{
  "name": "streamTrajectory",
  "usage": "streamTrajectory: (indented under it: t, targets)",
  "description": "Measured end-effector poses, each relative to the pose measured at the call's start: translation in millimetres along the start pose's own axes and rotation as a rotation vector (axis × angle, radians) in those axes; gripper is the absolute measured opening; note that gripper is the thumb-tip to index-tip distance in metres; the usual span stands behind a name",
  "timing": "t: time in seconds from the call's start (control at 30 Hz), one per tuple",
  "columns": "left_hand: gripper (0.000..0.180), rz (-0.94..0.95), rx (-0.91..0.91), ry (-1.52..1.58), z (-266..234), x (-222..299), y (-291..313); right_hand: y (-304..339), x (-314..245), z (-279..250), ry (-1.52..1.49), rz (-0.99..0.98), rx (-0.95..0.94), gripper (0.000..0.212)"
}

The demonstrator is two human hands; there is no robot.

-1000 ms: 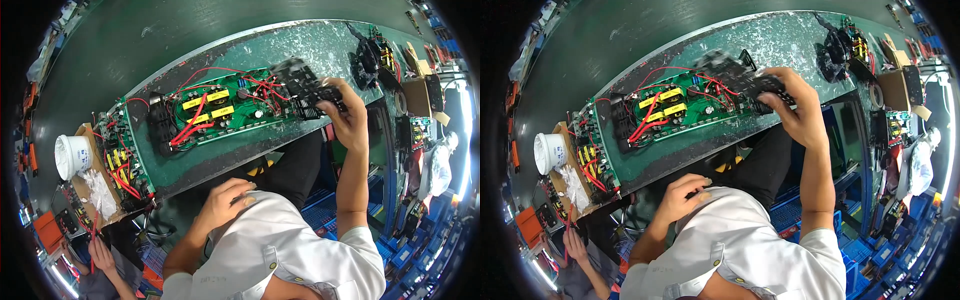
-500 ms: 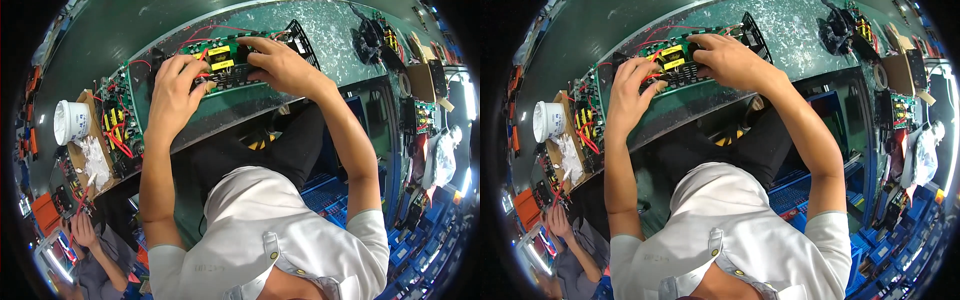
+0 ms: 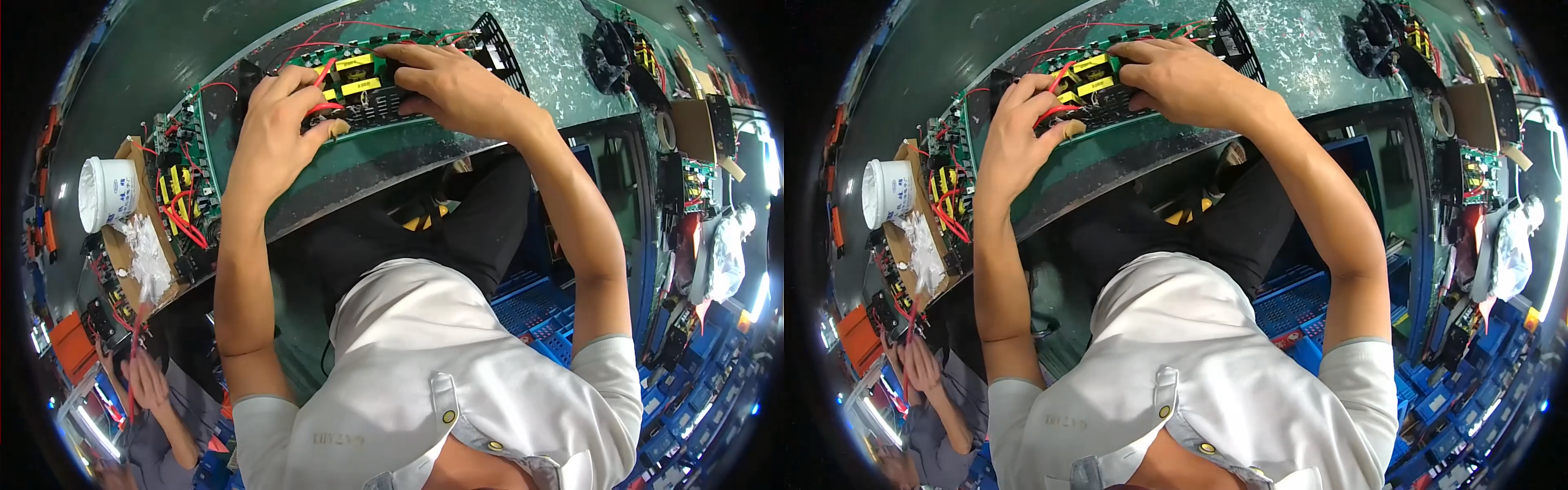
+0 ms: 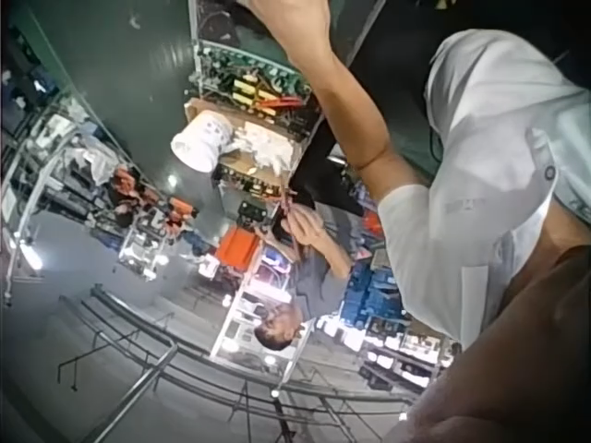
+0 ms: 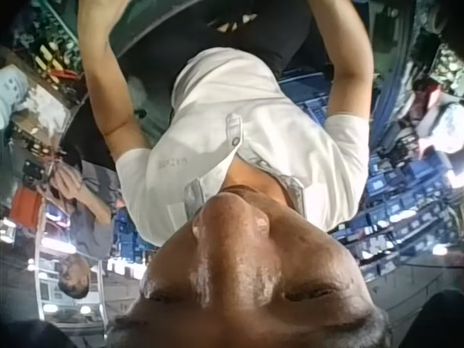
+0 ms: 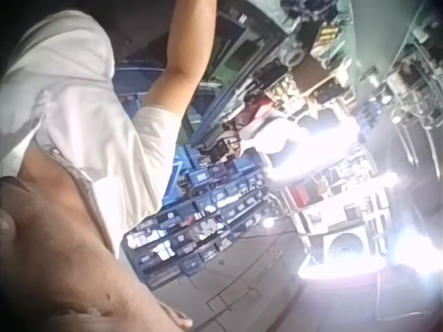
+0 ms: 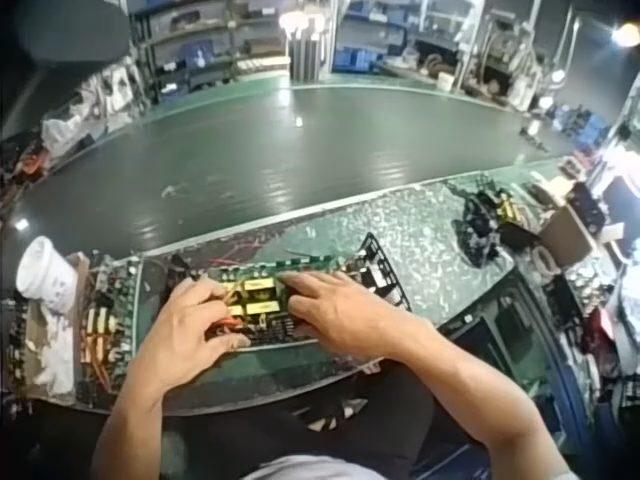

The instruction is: Assembling electronic components onto printed circuit boards on a factory assembly line.

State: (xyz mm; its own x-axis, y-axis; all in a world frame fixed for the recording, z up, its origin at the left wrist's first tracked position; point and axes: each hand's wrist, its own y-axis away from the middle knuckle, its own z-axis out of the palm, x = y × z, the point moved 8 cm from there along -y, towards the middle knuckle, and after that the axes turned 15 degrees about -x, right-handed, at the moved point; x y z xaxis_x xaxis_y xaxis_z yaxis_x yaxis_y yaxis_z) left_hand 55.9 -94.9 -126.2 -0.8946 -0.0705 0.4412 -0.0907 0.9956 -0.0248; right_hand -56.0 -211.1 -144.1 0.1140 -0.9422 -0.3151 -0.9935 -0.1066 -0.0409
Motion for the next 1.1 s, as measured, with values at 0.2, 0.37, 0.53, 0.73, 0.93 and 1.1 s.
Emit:
streamTrajectory:
  t: [0.2,0.37,0.53,0.73,0.93,1.1]
  targets:
    - [0.028,0.007,0.027,-0.026,1.9,0.7,-0.6,-1.3,1.0,1.5,0.009,-0.017,0.01,0.023]
    - [0.027,0.03,0.047,-0.047,-0.3,5.4,-4.3,1.3,0.9,-2.4,0.018,-0.018,0.034,0.024]
    - [0.03,-0.03,-0.017,0.053,-3.3,-0.6,-1.7,3.4,-0.1,-5.6,-0.06,-0.05,0.047,0.023]
    - [0.059,-0.526,0.315,0.297,-72.8,-56.1,41.6,113.6,82.2,-60.8,-0.76,0.49,0.537,0.028]
    - [0.088,-0.402,-0.102,0.217,-10.1,-78.3,-0.2,210.1,184.6,-27.0,-0.007,0.947,0.598,0.052]
    - [0.089,-0.564,-0.126,0.148,-11.5,-87.4,5.5,154.0,83.0,-42.3,0.242,0.568,0.842,0.037]
